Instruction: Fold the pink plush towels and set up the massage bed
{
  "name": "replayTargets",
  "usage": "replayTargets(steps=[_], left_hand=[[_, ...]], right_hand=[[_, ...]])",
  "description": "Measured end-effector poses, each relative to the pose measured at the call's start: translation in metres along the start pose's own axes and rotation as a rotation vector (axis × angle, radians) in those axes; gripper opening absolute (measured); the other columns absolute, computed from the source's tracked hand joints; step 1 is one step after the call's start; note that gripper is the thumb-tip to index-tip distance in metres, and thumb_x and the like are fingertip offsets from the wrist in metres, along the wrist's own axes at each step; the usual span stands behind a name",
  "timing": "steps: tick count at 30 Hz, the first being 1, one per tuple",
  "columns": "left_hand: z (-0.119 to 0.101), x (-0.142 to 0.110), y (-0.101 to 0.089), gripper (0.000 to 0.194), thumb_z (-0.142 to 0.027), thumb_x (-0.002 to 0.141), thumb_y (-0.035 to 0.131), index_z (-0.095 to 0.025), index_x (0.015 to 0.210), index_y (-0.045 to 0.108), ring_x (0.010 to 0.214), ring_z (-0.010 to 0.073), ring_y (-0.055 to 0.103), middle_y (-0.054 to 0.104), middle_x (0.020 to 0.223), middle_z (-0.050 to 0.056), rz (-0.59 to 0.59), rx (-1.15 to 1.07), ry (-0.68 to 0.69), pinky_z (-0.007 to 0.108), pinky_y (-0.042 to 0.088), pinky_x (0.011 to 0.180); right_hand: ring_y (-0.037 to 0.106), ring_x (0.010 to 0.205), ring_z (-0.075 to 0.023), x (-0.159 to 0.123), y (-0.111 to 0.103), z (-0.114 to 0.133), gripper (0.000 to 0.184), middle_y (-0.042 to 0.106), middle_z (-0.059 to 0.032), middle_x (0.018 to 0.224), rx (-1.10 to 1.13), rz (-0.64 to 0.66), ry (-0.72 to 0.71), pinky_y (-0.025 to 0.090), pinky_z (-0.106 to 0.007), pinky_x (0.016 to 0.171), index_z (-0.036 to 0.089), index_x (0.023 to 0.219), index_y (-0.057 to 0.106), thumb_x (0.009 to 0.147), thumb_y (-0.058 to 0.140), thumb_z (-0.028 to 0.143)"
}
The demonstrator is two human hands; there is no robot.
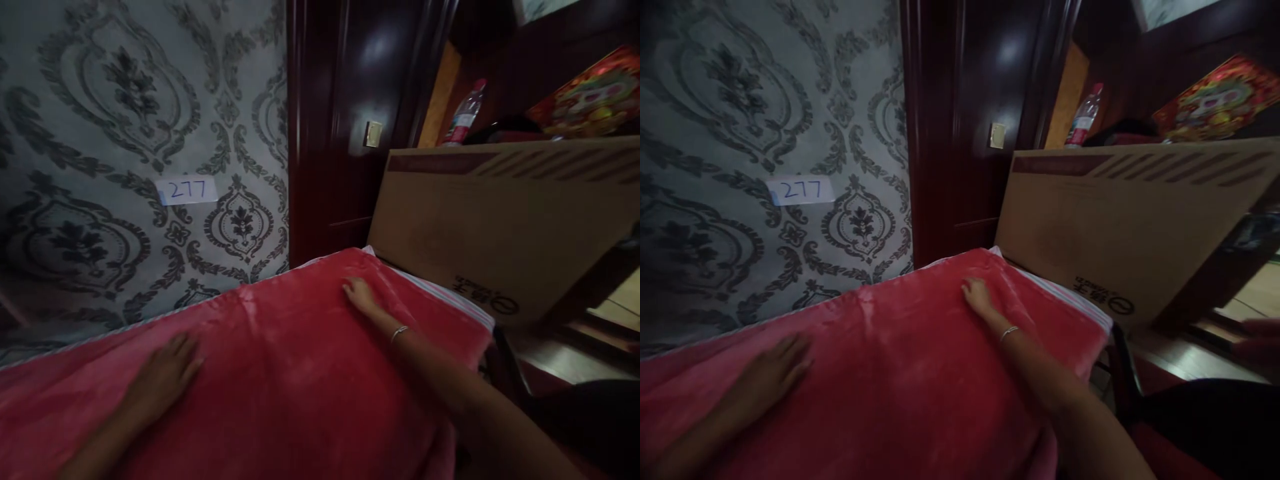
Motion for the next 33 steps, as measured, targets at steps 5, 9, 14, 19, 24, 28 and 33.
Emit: replayTargets(steps=[5,9,14,19,24,28,33], left_hand=[[-0.091,0.016,0.029,0.073,-0.047,0.089,0.030,-0.009,0.149,0.045,0.148,0.0334,0.032,0.041,0.157,0.016,0.212,0.019,-0.001,0.057,0.027,0.118],[-0.102,0.017,0.044,0.078,-0.048,0.088,0.023,-0.003,0.149,0.042,0.150,0.0356,0.027,0.034,0.160,0.019,0.220,0.109,-0.044,0.061,0.025,0.117],[-0.092,0.017,0.049,0.079,-0.052,0.086,0.026,-0.006,0.145,0.050,0.148,0.0354,0.032,0.040,0.157,0.019,0.177,0.097,-0.011,0.060,0.026,0.117],[-0.091,0.016,0.047,0.080,-0.051,0.088,0.020,-0.006,0.150,0.042,0.150,0.0316,0.027,0.035,0.160,0.015,0.188,0.050,-0.044,0.059,0.023,0.119],[-0.083,0.019,0.054,0.079,-0.055,0.087,0.024,-0.013,0.152,0.042,0.149,0.0325,0.030,0.037,0.160,0.012,0.153,0.070,-0.053,0.060,0.024,0.118],[-0.077,0.019,0.057,0.075,-0.054,0.088,0.028,-0.016,0.149,0.047,0.149,0.0337,0.031,0.039,0.158,0.012,0.104,0.079,-0.042,0.060,0.026,0.117],[-0.090,0.015,0.044,0.070,-0.051,0.088,0.034,-0.018,0.149,0.047,0.148,0.0334,0.033,0.039,0.159,0.011,0.142,0.055,-0.031,0.059,0.026,0.118]], right_hand=[[0.058,0.126,-0.0275,-0.010,-0.067,-0.149,0.048,0.063,-0.0184,0.134,-0.133,-0.077,0.348,0.045,-0.036,0.104,0.010,0.139,0.057,0.094,0.040,0.016],[0.059,0.124,-0.0323,-0.022,-0.081,-0.220,0.046,0.064,-0.0218,0.130,-0.208,-0.030,0.528,0.048,-0.041,0.100,0.009,0.138,0.057,0.097,0.042,0.024],[0.061,0.120,-0.0308,-0.022,-0.071,-0.252,0.039,0.066,-0.0217,0.125,-0.257,0.028,0.565,0.049,-0.038,0.095,0.011,0.128,0.064,0.097,0.048,0.028],[0.067,0.106,-0.0248,-0.017,-0.074,-0.263,0.036,0.069,-0.0201,0.116,-0.237,0.012,0.524,0.048,-0.028,0.081,0.010,0.121,0.064,0.101,0.037,0.024],[0.068,0.104,-0.0299,-0.020,-0.114,-0.292,0.042,0.068,-0.0239,0.116,-0.261,-0.048,0.569,0.048,-0.034,0.079,0.009,0.128,0.058,0.102,0.030,0.026],[0.068,0.105,-0.0304,-0.026,-0.121,-0.307,0.035,0.069,-0.0238,0.114,-0.285,-0.019,0.536,0.049,-0.034,0.079,0.011,0.118,0.065,0.099,0.039,0.024],[0.071,0.097,-0.0295,-0.034,-0.100,-0.310,0.031,0.072,-0.0226,0.106,-0.299,0.029,0.517,0.050,-0.031,0.073,0.010,0.108,0.071,0.095,0.047,0.023]])
Point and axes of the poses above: each hand's wrist, its own x-axis towards the middle knuckle, its own y-axis out of the palm, z = x × y, the point moved 8 cm from there along x, towards the middle knuckle
